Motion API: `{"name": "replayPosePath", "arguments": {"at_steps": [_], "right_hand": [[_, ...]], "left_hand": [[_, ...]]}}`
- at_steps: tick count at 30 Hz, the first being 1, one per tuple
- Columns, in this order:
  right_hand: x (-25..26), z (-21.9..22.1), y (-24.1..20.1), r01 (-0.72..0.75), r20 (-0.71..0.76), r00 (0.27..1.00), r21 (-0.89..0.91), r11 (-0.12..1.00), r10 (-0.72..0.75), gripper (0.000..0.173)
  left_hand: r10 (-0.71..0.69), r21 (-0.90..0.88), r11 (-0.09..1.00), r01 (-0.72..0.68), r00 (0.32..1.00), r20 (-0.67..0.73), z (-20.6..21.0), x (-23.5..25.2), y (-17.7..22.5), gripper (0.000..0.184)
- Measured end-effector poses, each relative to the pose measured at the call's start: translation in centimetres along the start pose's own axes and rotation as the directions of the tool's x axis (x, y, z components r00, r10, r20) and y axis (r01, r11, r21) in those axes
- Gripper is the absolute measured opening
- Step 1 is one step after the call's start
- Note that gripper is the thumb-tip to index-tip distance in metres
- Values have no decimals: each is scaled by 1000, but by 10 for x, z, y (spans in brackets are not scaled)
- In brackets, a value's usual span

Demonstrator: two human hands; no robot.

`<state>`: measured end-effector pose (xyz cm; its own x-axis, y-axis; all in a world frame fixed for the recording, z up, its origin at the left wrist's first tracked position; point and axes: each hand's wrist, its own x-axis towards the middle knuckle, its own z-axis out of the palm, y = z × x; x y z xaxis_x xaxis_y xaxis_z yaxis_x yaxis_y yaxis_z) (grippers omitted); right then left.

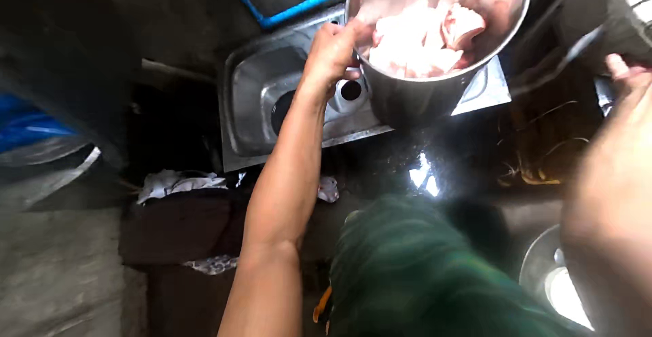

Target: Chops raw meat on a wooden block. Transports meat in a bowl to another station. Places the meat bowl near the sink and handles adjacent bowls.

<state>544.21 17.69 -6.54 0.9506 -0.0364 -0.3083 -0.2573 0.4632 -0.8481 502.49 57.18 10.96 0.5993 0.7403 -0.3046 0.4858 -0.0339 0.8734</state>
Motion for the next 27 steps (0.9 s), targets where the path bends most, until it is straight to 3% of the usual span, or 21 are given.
{"name": "replayPosePath", "arguments": {"at_steps": [2, 3, 4, 6, 8, 11, 16, 20, 24, 27], "right_hand": [[-67, 25, -22, -25, -11, 1000, -56, 998, 25, 76], [-92, 23, -21, 44, 141, 989, -73, 996, -33, 78], [-105, 11, -18, 131, 421, 904, -99, 986, -78, 77], [-171, 72, -24, 57, 235, 972, -354, 934, 29, 67], [-203, 124, -18, 69, 303, 942, -600, 797, 146, 73], [-204, 171, -3, 275, 438, 865, -823, 497, 246, 76], [-237, 198, 1, 371, 426, 896, -875, 309, 130, 45], [-300, 234, 11, 427, 450, 893, -851, 306, 4, 26], [-352, 292, 28, 438, 466, 880, -871, 225, 90, 18], [-368, 320, 61, 432, 493, 851, -854, 291, 182, 17]], "left_hand": [[-15, 19, 1000, 16, 999, -29, 5, 4, 1, 56], [-28, 22, 999, 30, 998, -48, 6, 8, 2, 56], [-47, 25, 999, 49, 997, -68, 6, 14, 1, 54], [-65, 34, 997, 69, 993, -103, 1, 29, 1, 50], [-74, 47, 996, 80, 990, -117, -4, 44, 2, 43], [-39, 101, 994, 42, 999, -31, -5, 60, 3, 35], [14, 101, 995, -20, 998, 60, -16, 63, -7, 32], [48, 28, 998, -50, 997, 61, -65, 71, -52, 33], [49, -107, 993, -47, 999, 16, -134, 61, -105, 31], [19, -161, 987, -28, 998, -53, -191, 36, -122, 24]]}}
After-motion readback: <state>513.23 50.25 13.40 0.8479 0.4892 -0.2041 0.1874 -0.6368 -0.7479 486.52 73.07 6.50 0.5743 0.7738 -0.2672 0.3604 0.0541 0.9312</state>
